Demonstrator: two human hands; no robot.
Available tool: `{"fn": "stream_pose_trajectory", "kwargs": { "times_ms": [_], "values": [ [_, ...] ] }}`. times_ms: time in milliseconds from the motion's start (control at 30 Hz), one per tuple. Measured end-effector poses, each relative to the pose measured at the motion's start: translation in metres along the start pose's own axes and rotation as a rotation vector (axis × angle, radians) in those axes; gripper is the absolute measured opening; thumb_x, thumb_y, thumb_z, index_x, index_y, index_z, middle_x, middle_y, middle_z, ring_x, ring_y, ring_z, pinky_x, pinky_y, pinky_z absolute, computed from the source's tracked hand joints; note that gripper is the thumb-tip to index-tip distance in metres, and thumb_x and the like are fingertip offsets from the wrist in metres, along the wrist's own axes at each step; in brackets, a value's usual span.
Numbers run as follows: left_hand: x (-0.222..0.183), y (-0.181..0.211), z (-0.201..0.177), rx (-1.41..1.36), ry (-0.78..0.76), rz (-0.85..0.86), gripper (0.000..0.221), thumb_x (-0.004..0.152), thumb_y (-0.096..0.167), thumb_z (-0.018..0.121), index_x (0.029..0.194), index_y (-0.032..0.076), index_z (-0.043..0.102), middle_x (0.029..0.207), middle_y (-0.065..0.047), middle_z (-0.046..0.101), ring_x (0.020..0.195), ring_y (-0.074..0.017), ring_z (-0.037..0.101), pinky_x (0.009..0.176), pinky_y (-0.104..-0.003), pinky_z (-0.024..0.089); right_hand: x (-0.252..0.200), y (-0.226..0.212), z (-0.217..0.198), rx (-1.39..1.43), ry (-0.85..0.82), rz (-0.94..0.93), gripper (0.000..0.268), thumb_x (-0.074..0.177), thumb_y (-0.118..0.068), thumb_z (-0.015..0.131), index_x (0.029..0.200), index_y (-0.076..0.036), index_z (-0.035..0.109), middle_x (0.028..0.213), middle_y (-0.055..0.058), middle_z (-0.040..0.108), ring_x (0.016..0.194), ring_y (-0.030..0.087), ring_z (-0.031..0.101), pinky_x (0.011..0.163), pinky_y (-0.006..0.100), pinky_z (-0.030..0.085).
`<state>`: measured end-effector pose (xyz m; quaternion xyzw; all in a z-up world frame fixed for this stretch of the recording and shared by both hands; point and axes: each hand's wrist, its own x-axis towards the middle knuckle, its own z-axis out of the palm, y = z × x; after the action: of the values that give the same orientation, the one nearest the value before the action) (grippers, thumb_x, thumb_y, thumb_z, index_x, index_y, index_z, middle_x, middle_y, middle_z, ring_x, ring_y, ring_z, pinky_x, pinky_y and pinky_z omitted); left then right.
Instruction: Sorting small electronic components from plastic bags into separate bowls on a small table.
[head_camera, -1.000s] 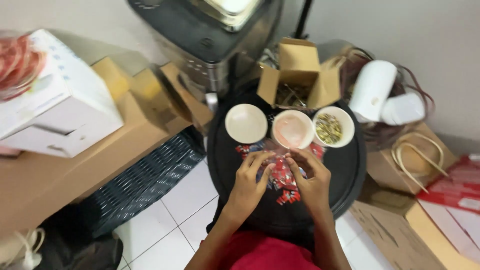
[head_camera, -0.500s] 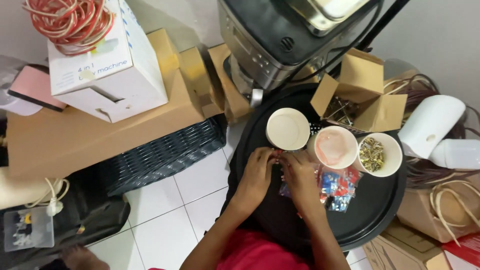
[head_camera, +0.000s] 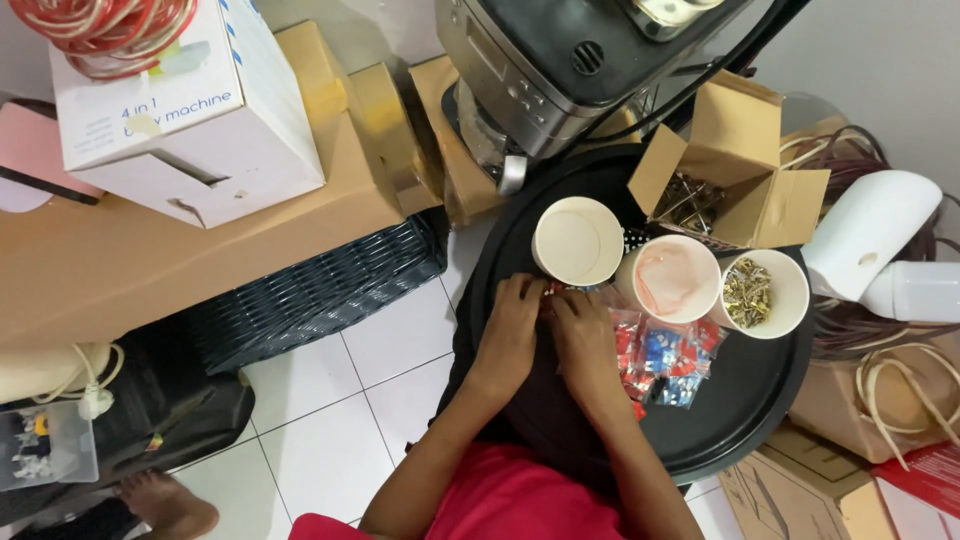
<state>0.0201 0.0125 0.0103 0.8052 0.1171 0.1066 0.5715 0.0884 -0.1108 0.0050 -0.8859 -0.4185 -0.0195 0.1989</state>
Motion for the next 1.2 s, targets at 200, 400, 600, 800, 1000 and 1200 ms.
{"fn": "stream_pose_trajectory", "kwargs": {
  "times_ms": [200,400,600,800,1000,1200],
  "values": [
    [-0.005,-0.020,0.008,0.236,-0.017,-0.010,0.032,0.106,0.001,0.041,0.137,0.000,0.050,0.121,-0.014,0.049,0.109,-0.0224,0.048,0.099,-0.033,0.043,-0.001,-0.006,-0.009,-0.148,-0.071,0.000,0.009,0.090,-0.018,0.068,0.098,-0.015,0.070,0.094,0.004,0.067,0.094,0.025,0.060,0.075,0.037,0.045],
    [-0.007,-0.015,-0.001,0.086,-0.030,-0.030,0.031,0.108,0.006,0.044,0.138,0.003,0.051,0.119,-0.012,0.050,0.109,-0.0191,0.048,0.096,-0.029,0.042,-0.006,-0.002,0.005,-0.243,-0.060,-0.007,0.018,0.086,-0.021,0.070,0.101,-0.012,0.068,0.092,0.009,0.065,0.092,0.029,0.059,0.079,0.038,0.043],
    [-0.006,-0.001,-0.006,0.025,-0.026,-0.077,0.029,0.107,0.005,0.047,0.135,-0.002,0.052,0.120,-0.017,0.053,0.109,-0.0207,0.051,0.097,-0.030,0.044,-0.013,0.009,0.012,-0.200,-0.059,0.033,0.016,0.091,-0.029,0.069,0.100,-0.016,0.067,0.096,0.005,0.065,0.101,0.027,0.058,0.085,0.037,0.041],
    [-0.007,-0.006,-0.003,0.100,-0.071,-0.087,0.035,0.105,0.000,0.041,0.138,0.002,0.049,0.123,-0.015,0.049,0.111,-0.0238,0.050,0.097,-0.033,0.045,-0.011,0.005,0.011,-0.285,-0.070,0.011,0.020,0.089,-0.033,0.067,0.101,-0.017,0.066,0.095,0.003,0.063,0.096,0.025,0.057,0.078,0.036,0.039],
    [-0.008,-0.009,-0.004,0.124,-0.078,-0.099,0.037,0.105,0.003,0.040,0.140,0.008,0.049,0.122,-0.011,0.048,0.111,-0.0213,0.051,0.097,-0.030,0.044,-0.005,0.000,-0.003,-0.155,-0.062,0.010,0.017,0.090,-0.030,0.066,0.092,-0.014,0.068,0.091,0.005,0.062,0.092,0.026,0.057,0.078,0.036,0.041],
    [-0.009,0.016,-0.007,-0.065,-0.082,-0.172,0.031,0.108,0.005,0.040,0.131,0.005,0.060,0.109,-0.017,0.062,0.106,-0.0289,0.067,0.087,-0.035,0.061,-0.005,-0.002,-0.023,0.564,0.082,0.333,0.011,0.087,-0.026,0.081,0.096,-0.020,0.078,0.088,0.004,0.073,0.085,0.028,0.072,0.077,0.035,0.054]
  ]
}}
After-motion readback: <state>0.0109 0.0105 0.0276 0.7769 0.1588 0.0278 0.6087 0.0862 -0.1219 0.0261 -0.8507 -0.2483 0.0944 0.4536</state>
